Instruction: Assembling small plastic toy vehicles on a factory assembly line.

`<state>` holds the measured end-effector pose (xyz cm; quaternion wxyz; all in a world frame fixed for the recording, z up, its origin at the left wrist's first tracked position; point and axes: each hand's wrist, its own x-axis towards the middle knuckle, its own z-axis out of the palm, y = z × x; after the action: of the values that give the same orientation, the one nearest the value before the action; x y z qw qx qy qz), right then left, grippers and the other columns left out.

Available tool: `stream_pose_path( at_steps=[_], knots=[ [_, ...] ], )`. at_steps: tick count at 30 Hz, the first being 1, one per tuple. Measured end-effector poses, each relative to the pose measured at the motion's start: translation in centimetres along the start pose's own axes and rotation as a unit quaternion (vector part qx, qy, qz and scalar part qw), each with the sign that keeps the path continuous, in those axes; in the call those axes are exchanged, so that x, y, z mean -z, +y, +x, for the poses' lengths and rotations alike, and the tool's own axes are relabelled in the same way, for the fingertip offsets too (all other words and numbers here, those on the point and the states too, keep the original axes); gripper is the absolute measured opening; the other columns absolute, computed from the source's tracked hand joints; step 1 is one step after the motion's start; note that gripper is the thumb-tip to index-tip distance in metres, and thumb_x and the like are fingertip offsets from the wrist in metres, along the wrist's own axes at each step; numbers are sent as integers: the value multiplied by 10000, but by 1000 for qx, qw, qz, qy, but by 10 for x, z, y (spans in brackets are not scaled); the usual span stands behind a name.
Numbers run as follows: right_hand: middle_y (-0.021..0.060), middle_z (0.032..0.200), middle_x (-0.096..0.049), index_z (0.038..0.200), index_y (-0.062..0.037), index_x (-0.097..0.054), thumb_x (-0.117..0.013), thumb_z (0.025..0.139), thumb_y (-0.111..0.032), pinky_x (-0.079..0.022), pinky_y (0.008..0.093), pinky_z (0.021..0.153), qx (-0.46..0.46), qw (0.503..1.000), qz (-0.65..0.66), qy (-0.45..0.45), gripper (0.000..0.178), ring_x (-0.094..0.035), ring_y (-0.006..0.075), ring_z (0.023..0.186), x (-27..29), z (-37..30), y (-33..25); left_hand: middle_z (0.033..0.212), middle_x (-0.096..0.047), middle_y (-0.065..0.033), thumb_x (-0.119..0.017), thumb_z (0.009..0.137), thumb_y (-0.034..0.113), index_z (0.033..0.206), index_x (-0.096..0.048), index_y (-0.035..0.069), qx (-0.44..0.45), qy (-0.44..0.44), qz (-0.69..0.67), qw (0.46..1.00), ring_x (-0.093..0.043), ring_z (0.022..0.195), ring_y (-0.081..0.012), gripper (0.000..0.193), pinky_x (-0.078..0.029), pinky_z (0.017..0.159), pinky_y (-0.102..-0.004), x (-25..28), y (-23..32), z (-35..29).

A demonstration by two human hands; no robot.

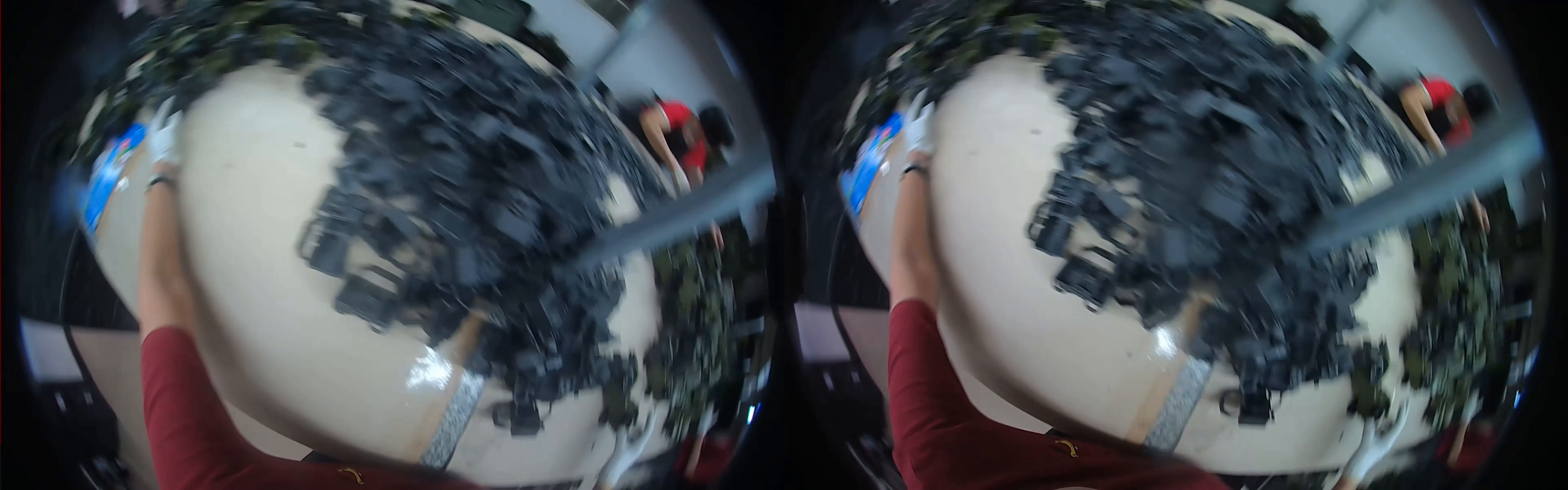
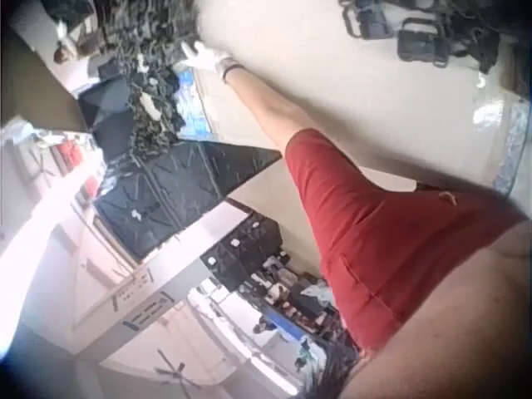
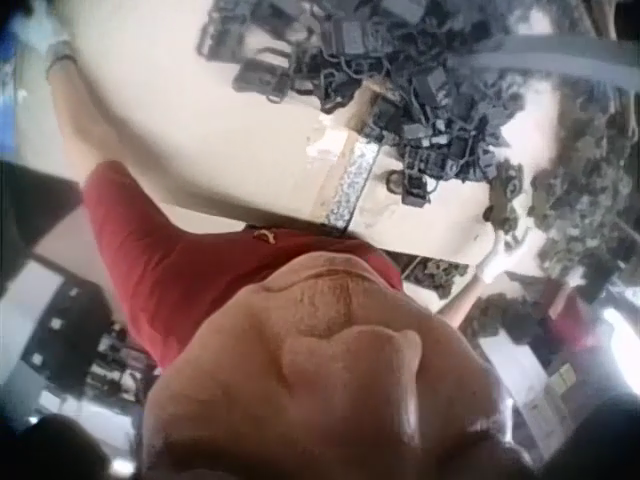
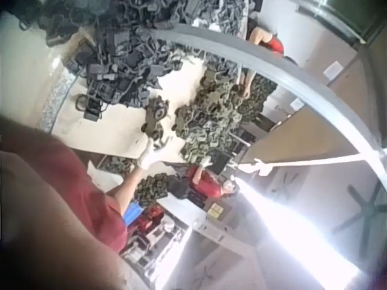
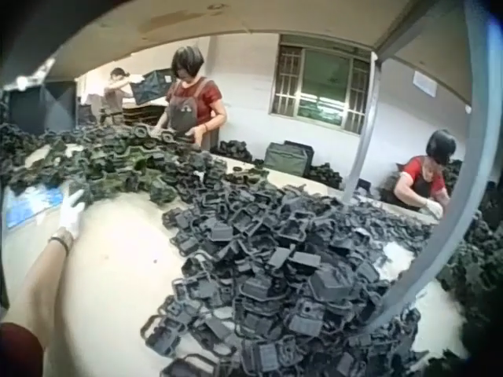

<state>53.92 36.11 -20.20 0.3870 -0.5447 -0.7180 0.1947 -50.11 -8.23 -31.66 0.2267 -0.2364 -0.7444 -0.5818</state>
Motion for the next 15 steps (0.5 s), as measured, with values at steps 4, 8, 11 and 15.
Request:
stream_pose_path(
  at_steps=[4, 8, 11, 15],
  knots=[
    [165, 1546, -412, 1332, -15, -587, -752, 758, -73, -320, 420, 1154, 56, 985, -130, -97, 600, -398, 322, 1403, -7, 20, -38, 1199, -649, -104, -551, 969, 203, 1208, -658, 9, -317, -96, 246, 911, -559, 1122, -229, 326, -389, 1041, -351, 15, 8, 12],
    [174, 1526, -432, 1352, -49, -558, -820, 706, -152, -370, 362, 1124, 102, 964, -175, -171, 705, -444, 320, 1385, -24, 54, -10, 863, -662, -83, -446, 1022, 345, 1043, -641, 17, -805, -186, 408, 388, -569, 758, -196, 382, -481, 763, -376, 62, 18, 3],
    [150, 1234, -609, 1278, -59, -600, -791, 708, -158, -467, 358, 990, 67, 967, -150, -197, 609, -600, 308, 1133, -35, 59, -32, 1108, -647, -151, -580, 965, 269, 1221, -622, 19, -210, -71, 339, 914, -611, 930, -277, 361, -501, 863, -419, 98, 6, -42],
    [106, 1151, -628, 1263, -35, -603, -781, 741, -155, -487, 324, 927, 27, 992, -70, -104, 565, -615, 224, 1038, -10, 32, -18, 1202, -647, -155, -589, 960, 163, 1274, -630, 2, 434, 159, -90, 882, -633, 1058, -245, 356, -508, 935, -412, 15, 127, -140]
  ],
)
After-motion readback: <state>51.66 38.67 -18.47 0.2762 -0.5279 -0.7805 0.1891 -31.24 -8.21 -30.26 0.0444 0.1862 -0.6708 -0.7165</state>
